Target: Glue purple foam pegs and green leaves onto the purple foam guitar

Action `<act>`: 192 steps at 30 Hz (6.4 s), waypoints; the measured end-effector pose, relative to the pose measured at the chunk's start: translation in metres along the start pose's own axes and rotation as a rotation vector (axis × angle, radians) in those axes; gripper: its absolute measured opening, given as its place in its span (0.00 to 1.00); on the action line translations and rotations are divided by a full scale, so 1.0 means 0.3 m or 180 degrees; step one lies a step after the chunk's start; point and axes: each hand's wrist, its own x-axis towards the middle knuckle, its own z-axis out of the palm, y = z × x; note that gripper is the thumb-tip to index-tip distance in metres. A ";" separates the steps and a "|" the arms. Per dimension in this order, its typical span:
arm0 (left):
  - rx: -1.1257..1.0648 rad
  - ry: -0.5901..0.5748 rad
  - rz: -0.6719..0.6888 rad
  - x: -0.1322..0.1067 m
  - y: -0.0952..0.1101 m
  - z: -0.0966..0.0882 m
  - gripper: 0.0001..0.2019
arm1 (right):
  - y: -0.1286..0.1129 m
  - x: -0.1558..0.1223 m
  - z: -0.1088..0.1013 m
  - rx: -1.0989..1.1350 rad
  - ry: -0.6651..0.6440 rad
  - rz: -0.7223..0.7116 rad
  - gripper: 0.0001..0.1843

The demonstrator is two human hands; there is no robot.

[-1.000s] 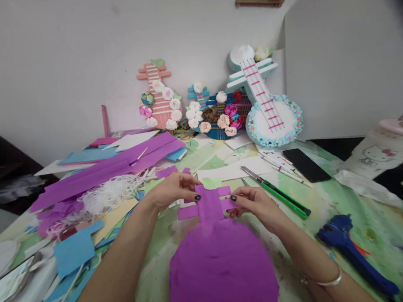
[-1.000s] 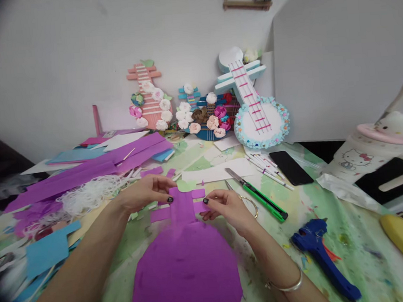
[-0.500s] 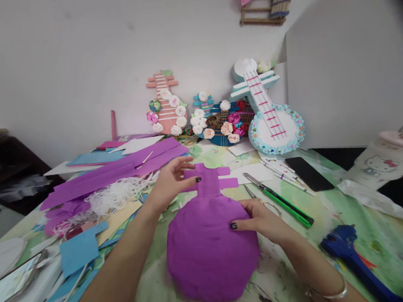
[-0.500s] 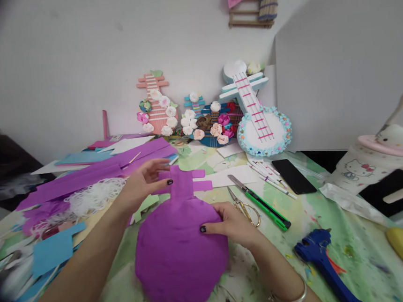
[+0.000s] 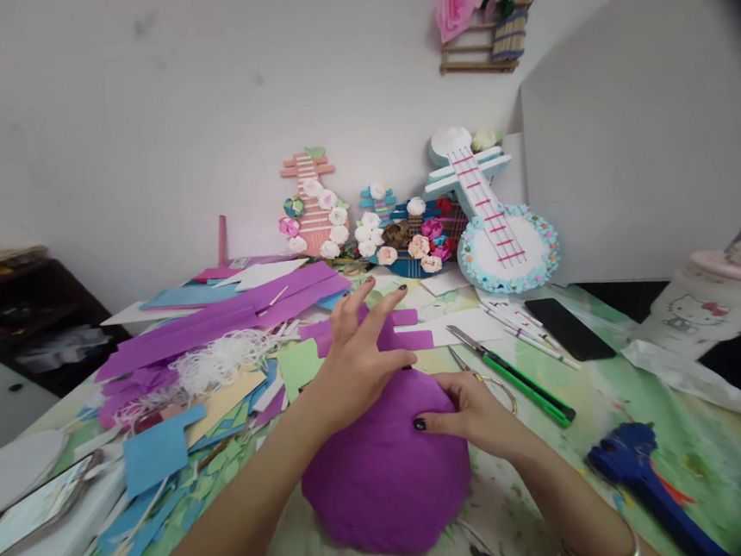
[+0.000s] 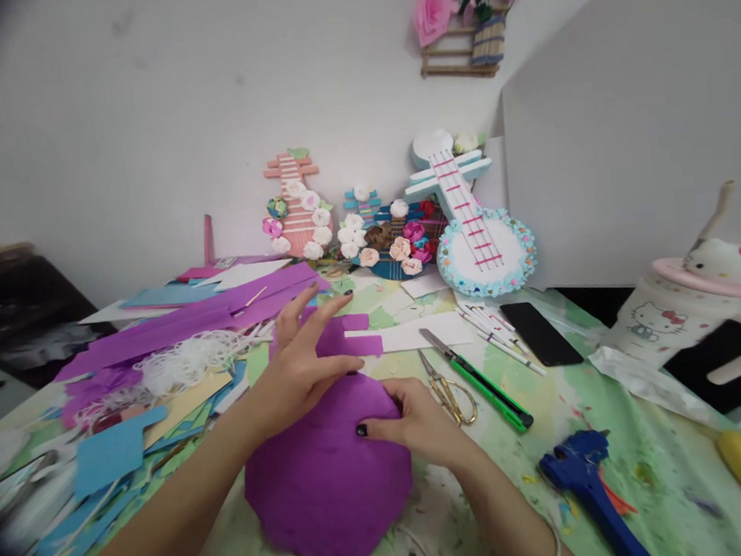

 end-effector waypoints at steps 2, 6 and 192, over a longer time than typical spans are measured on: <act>-0.0028 0.0071 0.0065 -0.001 0.003 0.003 0.12 | -0.003 -0.004 0.004 0.0030 -0.0019 -0.0028 0.14; 0.0213 0.0048 0.0042 -0.006 0.020 0.019 0.10 | 0.002 -0.009 0.013 -0.0068 0.0004 -0.0085 0.14; 0.0112 0.0665 -0.0178 -0.404 -0.174 0.079 0.14 | -0.016 -0.064 -0.066 -0.3101 0.0225 -0.0871 0.19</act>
